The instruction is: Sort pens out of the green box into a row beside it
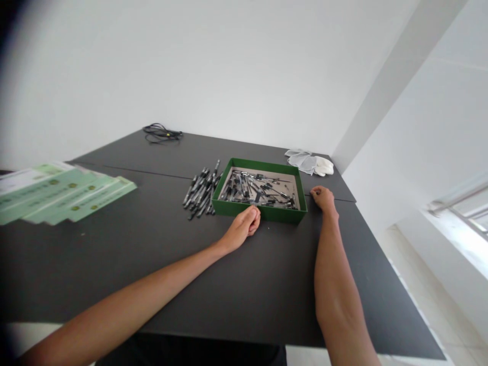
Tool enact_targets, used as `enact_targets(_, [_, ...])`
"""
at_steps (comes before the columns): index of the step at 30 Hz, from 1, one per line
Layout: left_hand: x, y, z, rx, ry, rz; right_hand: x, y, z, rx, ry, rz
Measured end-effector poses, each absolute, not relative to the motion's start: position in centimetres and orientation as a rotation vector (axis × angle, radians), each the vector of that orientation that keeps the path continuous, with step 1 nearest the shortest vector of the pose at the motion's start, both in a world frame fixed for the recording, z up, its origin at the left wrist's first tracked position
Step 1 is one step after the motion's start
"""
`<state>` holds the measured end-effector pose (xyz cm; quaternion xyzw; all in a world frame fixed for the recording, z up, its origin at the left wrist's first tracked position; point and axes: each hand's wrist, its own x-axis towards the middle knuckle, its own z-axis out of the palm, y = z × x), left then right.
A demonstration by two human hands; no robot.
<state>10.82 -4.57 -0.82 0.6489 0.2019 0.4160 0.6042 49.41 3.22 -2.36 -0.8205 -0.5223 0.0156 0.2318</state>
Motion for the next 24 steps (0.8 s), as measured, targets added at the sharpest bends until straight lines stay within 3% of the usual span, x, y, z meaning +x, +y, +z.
enact_targets(17, [10.7,-4.7,-0.4,1.543,0.474,0.932,48.5,2.5,-2.3,-2.034,-1.153,0.029])
enact_targets(24, [10.8,-4.7,-0.5,1.552,0.465,0.934,48.6,2.6,2.1,-1.819,-0.887,-0.047])
